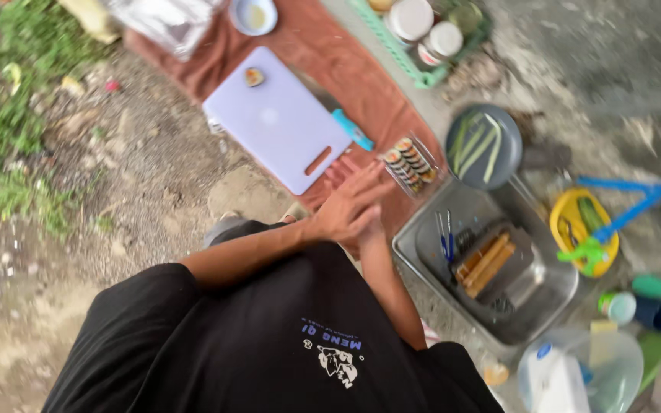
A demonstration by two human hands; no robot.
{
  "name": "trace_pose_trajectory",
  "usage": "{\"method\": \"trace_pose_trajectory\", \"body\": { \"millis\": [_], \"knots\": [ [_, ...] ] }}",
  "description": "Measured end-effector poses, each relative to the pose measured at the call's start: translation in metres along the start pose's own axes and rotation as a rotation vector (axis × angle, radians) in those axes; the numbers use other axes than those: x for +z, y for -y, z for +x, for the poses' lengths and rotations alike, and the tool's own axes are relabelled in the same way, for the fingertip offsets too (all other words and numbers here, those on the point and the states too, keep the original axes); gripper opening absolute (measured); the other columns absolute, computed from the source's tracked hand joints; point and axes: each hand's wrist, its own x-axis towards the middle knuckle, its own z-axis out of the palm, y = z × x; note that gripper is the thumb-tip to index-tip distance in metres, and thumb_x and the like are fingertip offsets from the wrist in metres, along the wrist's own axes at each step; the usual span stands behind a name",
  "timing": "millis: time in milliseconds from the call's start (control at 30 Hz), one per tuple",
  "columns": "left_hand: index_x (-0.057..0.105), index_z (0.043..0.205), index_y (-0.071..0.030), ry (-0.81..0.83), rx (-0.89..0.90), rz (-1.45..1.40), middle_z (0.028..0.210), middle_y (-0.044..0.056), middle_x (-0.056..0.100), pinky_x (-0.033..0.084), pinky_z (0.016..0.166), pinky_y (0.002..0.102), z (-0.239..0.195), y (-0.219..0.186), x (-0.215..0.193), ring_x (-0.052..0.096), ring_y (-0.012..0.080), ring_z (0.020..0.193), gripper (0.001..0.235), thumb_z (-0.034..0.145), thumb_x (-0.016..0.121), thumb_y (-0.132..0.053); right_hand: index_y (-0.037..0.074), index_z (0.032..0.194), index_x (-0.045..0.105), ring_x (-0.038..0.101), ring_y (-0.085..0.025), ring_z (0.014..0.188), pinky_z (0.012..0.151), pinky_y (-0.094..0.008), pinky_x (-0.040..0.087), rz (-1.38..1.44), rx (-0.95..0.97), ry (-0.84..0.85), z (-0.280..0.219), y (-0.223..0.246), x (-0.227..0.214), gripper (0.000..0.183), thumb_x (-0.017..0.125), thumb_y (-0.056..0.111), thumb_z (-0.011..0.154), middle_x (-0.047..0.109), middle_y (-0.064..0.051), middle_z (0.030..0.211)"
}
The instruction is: The person prepares kimbap by placing individual sushi-like rolls into a plastic container, then slices a whole kimbap roll into pieces on a cutting board using a knife.
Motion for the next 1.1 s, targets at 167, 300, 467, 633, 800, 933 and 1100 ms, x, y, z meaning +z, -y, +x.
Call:
{"method": "trace_pose_trajectory", "body": {
  "millis": [167,300,467,633,800,933,1100],
  "knots": [
    [0.046,0.153,-0.007,-0.023,0.106,0.283,0.162,0.023,0.036,0.016,0.126,0.057,-0.039,0.061,-0.097,0.023,0.0404,0.155,0.064,0.099,0.054,-0.04,-0.002,0.137,0.052,0.06,-0.034,0.121,0.104,-0.045,0.051,0.626,0.615,0.247,0.064,-0.003,0.128,0.065,0.039,0.054,0.105,0.059,-0.021,0.134],
    [0.051,0.156,-0.011,-0.15,-0.446,0.857,0.156,0.019,0.045,0.015,0.126,0.06,-0.069,0.103,-0.166,0.03,0.0372,0.154,0.056,0.105,0.051,-0.033,0.001,0.144,0.053,0.057,-0.026,0.13,0.113,-0.039,0.046,0.34,0.612,0.306,0.089,-0.021,0.211,0.049,0.045,0.04,0.115,0.057,-0.015,0.141],
    [0.053,0.139,-0.004,-0.393,-0.772,0.062,0.127,0.021,0.068,0.055,0.099,0.041,-0.124,0.194,-0.257,0.07,0.0344,0.115,0.054,0.09,0.063,-0.024,0.002,0.136,0.057,0.063,-0.022,0.123,0.101,-0.034,0.056,-0.508,0.157,0.632,0.089,-0.068,0.287,0.037,0.057,0.025,0.107,0.063,-0.014,0.135],
    [0.073,0.12,-0.01,-0.213,-0.887,0.076,0.1,0.018,0.077,0.058,0.082,0.039,-0.134,0.246,-0.305,0.076,0.0311,0.092,0.031,0.099,0.061,-0.029,0.007,0.118,0.07,0.071,-0.023,0.085,0.078,-0.034,0.057,-1.008,-0.067,0.311,0.1,-0.134,0.296,0.024,0.072,0.011,0.094,0.072,-0.013,0.105],
    [0.075,0.116,-0.012,-0.024,-0.834,0.177,0.099,0.018,0.077,0.058,0.081,0.041,-0.094,0.268,-0.374,0.075,0.0313,0.091,0.03,0.096,0.065,-0.032,0.01,0.128,0.061,0.067,-0.028,0.088,0.079,-0.041,0.057,-1.261,-0.234,-0.235,0.149,-0.153,0.257,0.05,0.081,0.012,0.083,0.064,-0.012,0.113],
    [0.076,0.115,-0.009,0.07,-0.722,0.2,0.102,0.017,0.077,0.059,0.082,0.041,-0.078,0.272,-0.427,0.076,0.03,0.093,0.029,0.096,0.063,-0.028,0.007,0.14,0.05,0.062,-0.033,0.101,0.086,-0.045,0.054,-1.328,-0.172,-0.351,0.201,-0.145,0.238,0.07,0.084,0.017,0.08,0.056,-0.016,0.127],
    [0.074,0.116,-0.007,0.029,-0.688,0.187,0.103,0.017,0.077,0.06,0.085,0.04,-0.074,0.279,-0.455,0.077,0.0287,0.097,0.029,0.098,0.061,-0.025,0.009,0.124,0.063,0.062,-0.037,0.11,0.092,-0.048,0.053,-1.473,-0.194,-0.228,0.233,-0.159,0.214,0.052,0.085,0.018,0.077,0.061,-0.015,0.116]
  ]
}}
